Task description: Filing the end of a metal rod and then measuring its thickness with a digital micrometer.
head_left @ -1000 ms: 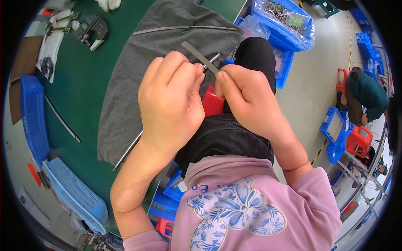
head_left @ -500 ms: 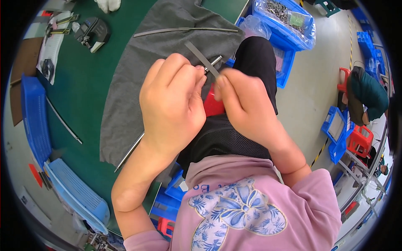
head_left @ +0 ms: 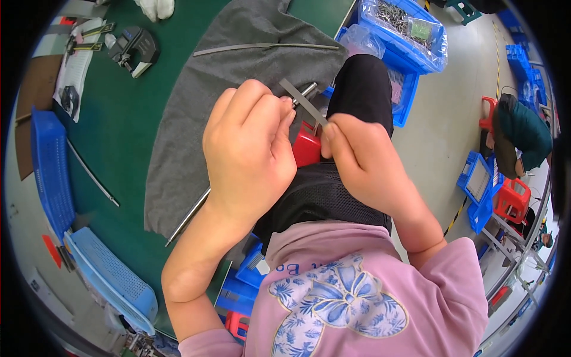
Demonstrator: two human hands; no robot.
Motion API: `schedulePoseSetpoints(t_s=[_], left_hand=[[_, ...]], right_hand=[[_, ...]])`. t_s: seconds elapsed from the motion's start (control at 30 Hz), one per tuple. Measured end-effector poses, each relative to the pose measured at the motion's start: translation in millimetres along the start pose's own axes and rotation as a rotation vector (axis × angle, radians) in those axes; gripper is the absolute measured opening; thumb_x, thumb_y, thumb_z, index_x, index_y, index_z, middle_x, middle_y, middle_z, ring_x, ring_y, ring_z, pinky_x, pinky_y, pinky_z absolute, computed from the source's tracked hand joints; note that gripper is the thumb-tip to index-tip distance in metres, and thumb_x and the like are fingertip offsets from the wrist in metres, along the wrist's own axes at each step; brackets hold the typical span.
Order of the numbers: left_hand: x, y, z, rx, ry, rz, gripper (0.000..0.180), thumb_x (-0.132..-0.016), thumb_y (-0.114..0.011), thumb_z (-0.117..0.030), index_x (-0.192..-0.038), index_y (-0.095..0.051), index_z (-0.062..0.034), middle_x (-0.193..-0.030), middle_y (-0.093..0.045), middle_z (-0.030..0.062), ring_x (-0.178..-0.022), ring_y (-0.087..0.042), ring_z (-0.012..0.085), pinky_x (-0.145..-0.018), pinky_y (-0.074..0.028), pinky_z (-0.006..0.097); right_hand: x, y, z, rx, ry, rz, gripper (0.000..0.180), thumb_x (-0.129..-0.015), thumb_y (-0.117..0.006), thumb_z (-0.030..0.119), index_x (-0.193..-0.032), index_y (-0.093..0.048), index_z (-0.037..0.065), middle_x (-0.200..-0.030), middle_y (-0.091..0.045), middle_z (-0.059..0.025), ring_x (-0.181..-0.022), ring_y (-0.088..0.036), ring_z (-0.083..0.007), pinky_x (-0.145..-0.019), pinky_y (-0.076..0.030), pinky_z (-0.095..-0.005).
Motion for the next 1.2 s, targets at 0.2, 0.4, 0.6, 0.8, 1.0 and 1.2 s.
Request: schedulePoseSetpoints(t_s=[0.2, 0.4, 0.6, 0.8, 1.0, 1.2], left_hand=[[-1, -2, -1, 0.007, 0.011, 0.005, 0.016, -0.068, -0.069, 0.008, -0.077, -0.059, -0.0001, -0.077, -0.054, 0.0087, -0.068, -0.052, 0.0282, -0.059, -0.043, 0.037], [-1, -2, -1, 0.009, 0.006, 0.017, 0.015, -0.069, -0.068, 0.008, -0.077, -0.058, 0.0000, -0.077, -0.054, 0.0086, -0.068, -0.052, 0.0283, -0.058, -0.043, 0.037], [0, -2, 0, 0.013, 0.049, 0.024, 0.014, -0.069, -0.068, 0.008, -0.077, -0.059, 0.0003, -0.076, -0.054, 0.0088, -0.067, -0.052, 0.0280, -0.058, -0.043, 0.037], [-1, -2, 1, 0.023, 0.045, 0.027, 0.014, -0.069, -0.068, 0.007, -0.076, -0.058, 0.0002, -0.075, -0.054, 0.0086, -0.067, -0.052, 0.0278, -0.058, -0.043, 0.037], [-1, -3, 0, 0.016, 0.047, 0.029, 0.014, -0.070, -0.068, 0.007, -0.075, -0.058, -0.0002, -0.073, -0.053, 0.0087, -0.067, -0.052, 0.0276, -0.057, -0.042, 0.037], [0, -3, 1, 0.020, 0.075, 0.021, 0.013, -0.071, -0.068, 0.007, -0.074, -0.057, -0.0004, -0.071, -0.052, 0.0086, -0.065, -0.051, 0.0274, -0.056, -0.041, 0.037]], right_hand=[[-14, 4, 12, 0.097, 0.045, 0.023, 0.024, -0.091, -0.054, 0.011, -0.072, -0.053, -0.003, -0.063, -0.055, -0.0236, -0.064, -0.057, -0.0432, -0.056, -0.044, -0.0474], [-17, 5, 12, 0.142, 0.063, 0.037, 0.024, -0.090, -0.055, 0.013, -0.072, -0.053, -0.003, -0.064, -0.056, -0.0238, -0.065, -0.057, -0.0439, -0.058, -0.045, -0.0484], [-3, 11, 9, 0.132, -0.055, 0.084, 0.021, -0.086, -0.054, 0.010, -0.071, -0.055, -0.004, -0.069, -0.057, -0.0257, -0.070, -0.057, -0.0449, -0.062, -0.046, -0.0486], [-18, 13, 20, 0.162, 0.016, 0.130, 0.016, -0.083, -0.053, 0.007, -0.072, -0.056, -0.005, -0.070, -0.057, -0.0259, -0.073, -0.058, -0.0448, -0.064, -0.046, -0.0484], [-23, 13, 16, 0.138, 0.055, 0.158, 0.018, -0.082, -0.054, 0.009, -0.073, -0.057, -0.006, -0.073, -0.058, -0.0263, -0.074, -0.057, -0.0454, -0.065, -0.047, -0.0481], [-10, 15, 10, 0.117, -0.028, 0.152, 0.019, -0.081, -0.053, 0.009, -0.072, -0.058, -0.006, -0.072, -0.056, -0.0275, -0.073, -0.057, -0.0462, -0.064, -0.047, -0.0482]])
Point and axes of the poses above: each hand's wrist, its own x-axis away from the middle knuckle, its own y-axis out of the back of the hand, z = x × y, the point moved 4 cm from there along -x, towards the middle knuckle
